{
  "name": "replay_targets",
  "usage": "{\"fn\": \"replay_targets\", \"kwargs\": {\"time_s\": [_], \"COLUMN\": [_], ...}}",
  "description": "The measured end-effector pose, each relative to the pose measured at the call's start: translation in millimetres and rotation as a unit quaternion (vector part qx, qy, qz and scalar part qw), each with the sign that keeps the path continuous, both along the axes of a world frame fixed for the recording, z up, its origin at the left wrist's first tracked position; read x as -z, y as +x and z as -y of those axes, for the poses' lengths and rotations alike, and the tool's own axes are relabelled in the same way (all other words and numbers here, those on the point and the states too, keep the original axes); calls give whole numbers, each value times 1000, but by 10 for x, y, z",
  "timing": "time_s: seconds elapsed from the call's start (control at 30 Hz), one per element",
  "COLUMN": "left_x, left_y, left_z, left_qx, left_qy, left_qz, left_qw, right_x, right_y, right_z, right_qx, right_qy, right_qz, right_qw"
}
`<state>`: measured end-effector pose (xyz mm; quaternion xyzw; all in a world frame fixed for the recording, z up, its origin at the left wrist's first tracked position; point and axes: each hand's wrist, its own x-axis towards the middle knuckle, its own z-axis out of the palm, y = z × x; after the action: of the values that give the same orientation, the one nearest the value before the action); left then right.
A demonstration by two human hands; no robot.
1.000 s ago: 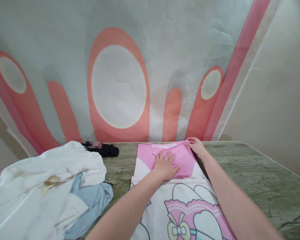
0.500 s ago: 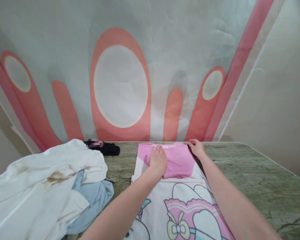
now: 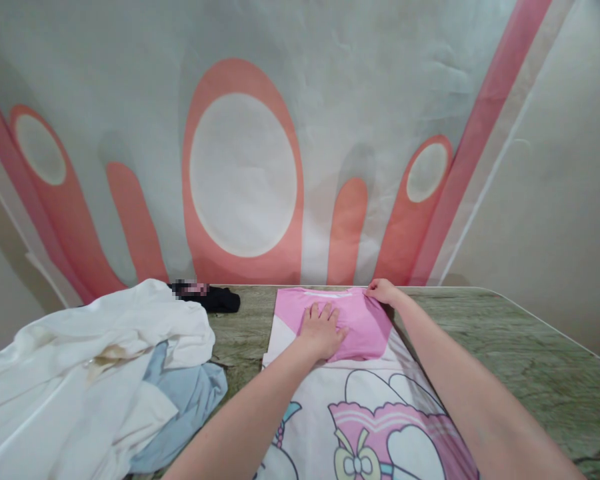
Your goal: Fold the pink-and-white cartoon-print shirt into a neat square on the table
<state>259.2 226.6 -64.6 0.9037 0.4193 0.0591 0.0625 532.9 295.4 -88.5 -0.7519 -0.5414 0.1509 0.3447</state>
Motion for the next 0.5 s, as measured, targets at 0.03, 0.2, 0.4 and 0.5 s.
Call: {"fn": "replay_targets", "kwargs": {"time_s": [0.03,0.2,0.4,0.5], "left_x": [0,10,28,20], "left_y": [2,0,-3,-8], "left_z": [5,14,3,8], "left_qx": [-1,0,-3,0], "left_qy": [0,11,7,11], "left_qz": [0,7,4,10], "left_qw": [1000,1000,1000,1000], "right_x": [-18,-34,43,56], "right_y": [-12,-25,1,4], "right_z": [-7,21,34,15], "right_qx": [-2,4,33,42], "right_qy": [0,23,44,51], "right_qz": [-6,-36,-17,18], "right_qw": [1000,999,998,998]}}
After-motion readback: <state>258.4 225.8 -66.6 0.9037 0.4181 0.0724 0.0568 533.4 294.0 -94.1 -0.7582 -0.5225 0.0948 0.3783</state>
